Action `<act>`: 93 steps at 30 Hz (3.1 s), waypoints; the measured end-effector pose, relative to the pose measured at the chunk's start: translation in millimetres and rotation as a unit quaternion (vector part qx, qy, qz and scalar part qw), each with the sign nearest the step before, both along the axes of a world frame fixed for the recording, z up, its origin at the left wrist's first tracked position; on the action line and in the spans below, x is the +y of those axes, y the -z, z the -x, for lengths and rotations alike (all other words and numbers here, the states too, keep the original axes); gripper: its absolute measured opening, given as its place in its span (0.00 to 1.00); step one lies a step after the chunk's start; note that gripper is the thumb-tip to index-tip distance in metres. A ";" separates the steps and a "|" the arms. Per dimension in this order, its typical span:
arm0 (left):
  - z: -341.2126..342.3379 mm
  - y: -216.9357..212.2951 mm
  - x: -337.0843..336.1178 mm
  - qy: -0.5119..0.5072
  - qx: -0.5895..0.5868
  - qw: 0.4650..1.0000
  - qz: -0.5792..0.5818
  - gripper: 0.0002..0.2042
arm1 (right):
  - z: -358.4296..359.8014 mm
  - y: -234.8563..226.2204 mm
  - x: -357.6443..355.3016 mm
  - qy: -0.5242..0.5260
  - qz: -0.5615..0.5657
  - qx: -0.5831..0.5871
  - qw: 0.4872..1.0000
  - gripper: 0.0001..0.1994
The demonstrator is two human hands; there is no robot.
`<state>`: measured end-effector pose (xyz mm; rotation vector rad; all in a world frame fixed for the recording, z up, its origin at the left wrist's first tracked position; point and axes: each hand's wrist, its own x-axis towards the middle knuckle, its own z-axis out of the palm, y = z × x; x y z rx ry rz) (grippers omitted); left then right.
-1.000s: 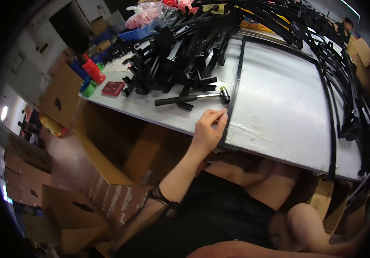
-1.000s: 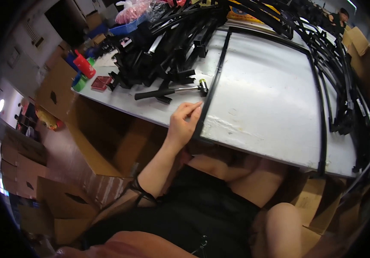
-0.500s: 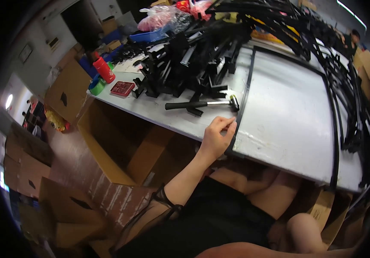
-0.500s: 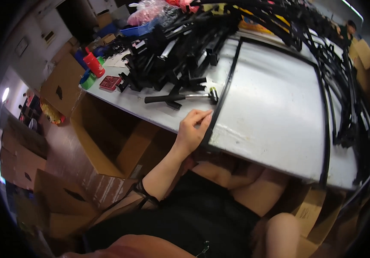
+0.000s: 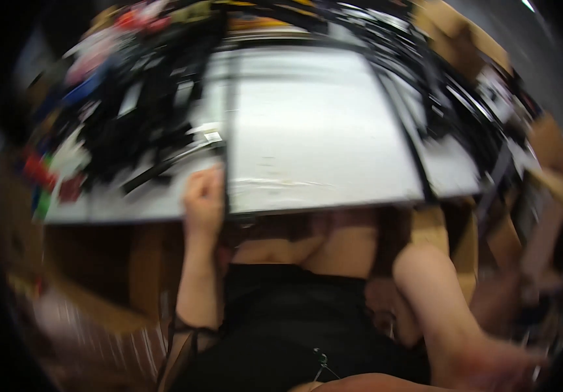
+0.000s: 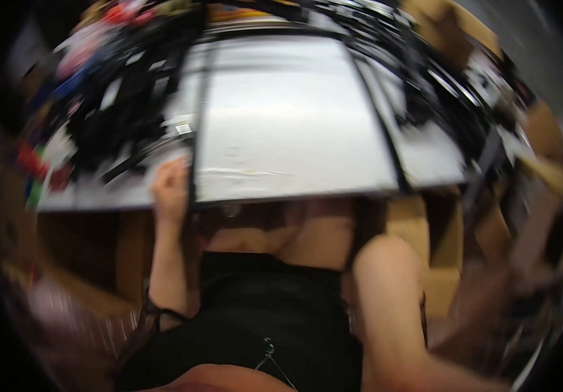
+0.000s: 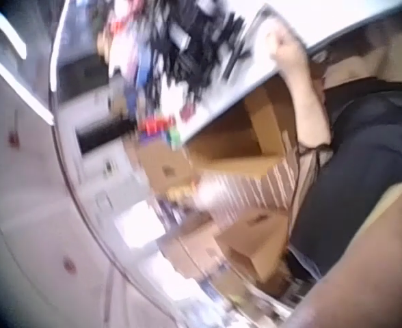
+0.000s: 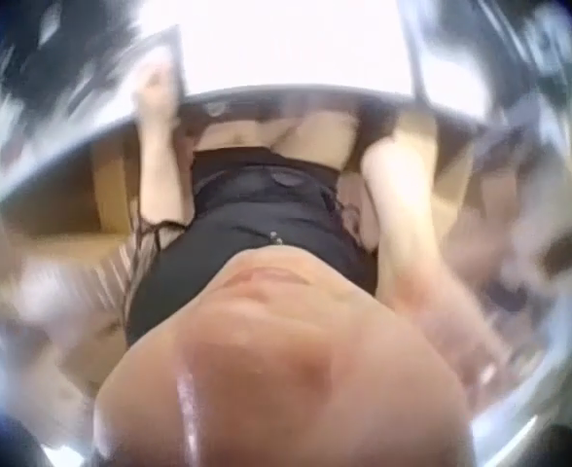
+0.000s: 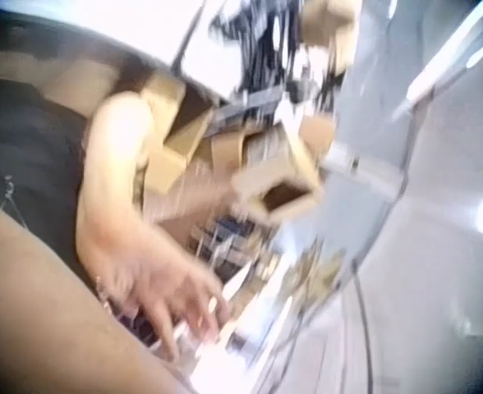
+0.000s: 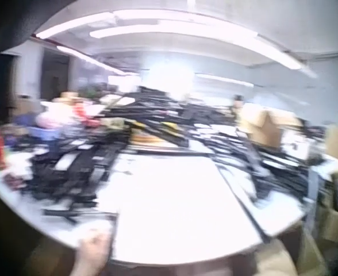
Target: The person assembles a black frame by connecting plastic frame pieces together and tapping them with a small hammer, then picks up and holds a piece of paper.
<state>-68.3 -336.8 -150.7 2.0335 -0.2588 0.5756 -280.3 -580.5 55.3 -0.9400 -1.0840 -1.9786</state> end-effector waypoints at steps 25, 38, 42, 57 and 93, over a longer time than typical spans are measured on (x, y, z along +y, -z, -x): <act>-1.4 5.6 9.2 0.004 0.015 1.000 0.011 0.12 | -129.0 215.5 -381.7 0.591 -0.311 0.516 0.537 0.11; 8.2 -1.5 3.9 -0.001 -0.003 1.000 -0.022 0.11 | -103.2 231.7 -392.6 0.610 -0.215 0.599 0.471 0.14; 6.6 2.2 5.0 -0.001 -0.007 1.000 -0.027 0.11 | -107.6 229.0 -369.2 0.644 -0.176 0.557 0.493 0.18; 1.6 6.4 9.6 0.008 0.023 1.000 0.007 0.12 | -33.7 223.8 -505.0 0.689 -0.197 0.644 0.267 0.21; 15.1 -4.9 5.7 -0.051 -0.052 0.996 0.047 0.06 | 89.5 310.8 -482.0 0.029 -0.416 0.811 0.411 0.13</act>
